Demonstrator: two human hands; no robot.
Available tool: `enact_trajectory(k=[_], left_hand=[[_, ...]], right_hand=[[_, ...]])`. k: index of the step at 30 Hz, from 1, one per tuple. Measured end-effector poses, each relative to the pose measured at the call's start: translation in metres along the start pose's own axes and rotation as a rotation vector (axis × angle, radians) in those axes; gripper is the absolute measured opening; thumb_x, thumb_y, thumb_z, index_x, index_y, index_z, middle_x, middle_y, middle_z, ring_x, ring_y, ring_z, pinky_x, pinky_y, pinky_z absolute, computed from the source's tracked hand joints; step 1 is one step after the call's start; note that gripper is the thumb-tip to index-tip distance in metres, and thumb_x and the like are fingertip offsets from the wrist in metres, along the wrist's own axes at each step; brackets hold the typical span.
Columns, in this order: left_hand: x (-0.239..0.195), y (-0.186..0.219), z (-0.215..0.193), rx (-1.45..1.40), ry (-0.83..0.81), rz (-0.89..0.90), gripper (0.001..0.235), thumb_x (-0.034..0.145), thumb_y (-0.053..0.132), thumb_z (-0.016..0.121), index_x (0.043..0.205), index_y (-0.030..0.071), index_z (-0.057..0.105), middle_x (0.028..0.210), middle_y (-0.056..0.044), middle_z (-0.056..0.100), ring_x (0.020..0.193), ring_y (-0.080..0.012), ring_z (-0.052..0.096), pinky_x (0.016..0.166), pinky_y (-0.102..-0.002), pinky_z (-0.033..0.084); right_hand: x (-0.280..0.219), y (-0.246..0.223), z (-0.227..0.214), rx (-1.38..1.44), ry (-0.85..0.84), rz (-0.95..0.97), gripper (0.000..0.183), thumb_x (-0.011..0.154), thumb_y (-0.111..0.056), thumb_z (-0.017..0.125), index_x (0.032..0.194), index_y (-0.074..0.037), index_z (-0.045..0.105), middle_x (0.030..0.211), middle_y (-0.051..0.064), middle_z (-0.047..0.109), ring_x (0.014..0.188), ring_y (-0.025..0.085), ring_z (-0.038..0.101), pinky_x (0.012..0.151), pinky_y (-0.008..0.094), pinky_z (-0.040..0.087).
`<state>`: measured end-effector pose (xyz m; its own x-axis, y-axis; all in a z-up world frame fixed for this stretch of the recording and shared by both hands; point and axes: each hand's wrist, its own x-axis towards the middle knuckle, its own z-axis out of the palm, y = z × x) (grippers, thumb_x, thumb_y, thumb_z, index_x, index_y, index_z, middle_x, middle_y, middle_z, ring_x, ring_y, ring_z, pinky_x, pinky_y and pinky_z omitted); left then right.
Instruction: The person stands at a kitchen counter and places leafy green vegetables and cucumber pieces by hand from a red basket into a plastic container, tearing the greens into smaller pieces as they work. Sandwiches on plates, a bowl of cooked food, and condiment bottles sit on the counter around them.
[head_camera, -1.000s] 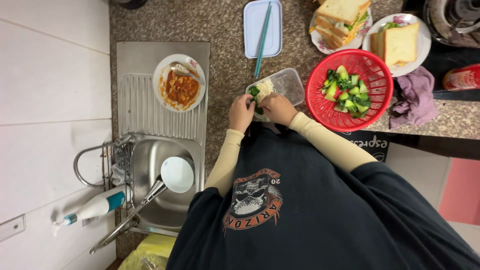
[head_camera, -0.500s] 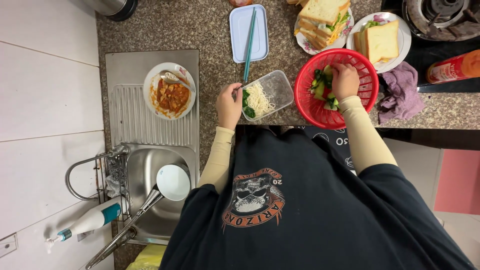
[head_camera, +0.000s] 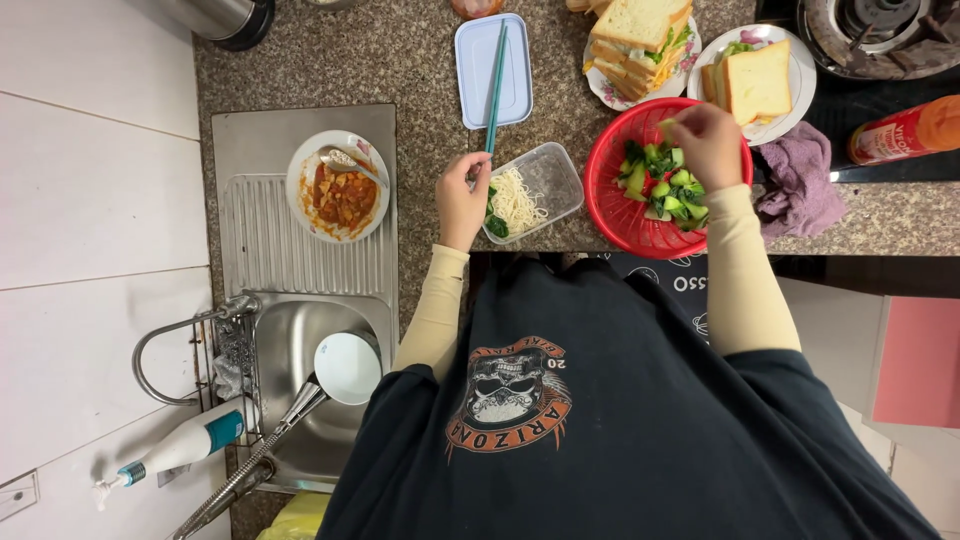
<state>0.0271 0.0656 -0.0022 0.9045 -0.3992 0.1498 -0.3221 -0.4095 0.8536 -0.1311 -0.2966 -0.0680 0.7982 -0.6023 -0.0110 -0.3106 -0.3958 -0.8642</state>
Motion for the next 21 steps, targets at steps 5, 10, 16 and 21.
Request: enact_trajectory(k=[5,10,16,21], left_hand=[[0.009,0.022,0.001,-0.119,-0.070,0.061,0.016,0.097,0.012,0.071,0.112,0.007,0.075,0.102,-0.006,0.077,0.087,-0.0138,0.072,0.071,-0.027,0.056],[0.020,0.054,0.022,-0.328,-0.308,0.066,0.029,0.101,0.019,0.071,0.127,0.008,0.072,0.114,-0.004,0.077,0.100,-0.0119,0.076,0.090,-0.024,0.063],[0.010,0.073,0.040,-0.652,-0.524,0.019,0.038,0.100,0.015,0.072,0.134,0.000,0.066,0.119,-0.010,0.076,0.108,-0.0131,0.073,0.098,-0.027,0.059],[-0.001,0.061,0.040,-0.522,-0.385,-0.035,0.024,0.103,0.011,0.070,0.119,-0.005,0.075,0.101,-0.009,0.080,0.089,-0.0094,0.071,0.080,-0.025,0.057]], right_hand=[[-0.023,-0.071,-0.025,0.328,0.094,-0.111,0.010,0.107,0.000,0.071,0.117,0.000,0.070,0.106,0.006,0.076,0.091,0.009,0.071,0.082,0.021,0.057],[-0.052,-0.152,-0.011,0.542,-0.096,-0.072,0.006,0.107,0.001,0.069,0.112,-0.001,0.070,0.103,0.005,0.075,0.089,0.010,0.071,0.079,0.021,0.057],[-0.064,-0.181,0.034,0.583,-0.208,-0.139,0.014,0.099,0.001,0.072,0.113,-0.001,0.073,0.104,0.007,0.077,0.091,0.009,0.074,0.082,0.022,0.060],[-0.070,-0.181,0.045,0.476,-0.152,-0.245,0.013,0.099,0.002,0.075,0.112,0.001,0.075,0.108,0.007,0.076,0.094,0.008,0.069,0.084,0.022,0.055]])
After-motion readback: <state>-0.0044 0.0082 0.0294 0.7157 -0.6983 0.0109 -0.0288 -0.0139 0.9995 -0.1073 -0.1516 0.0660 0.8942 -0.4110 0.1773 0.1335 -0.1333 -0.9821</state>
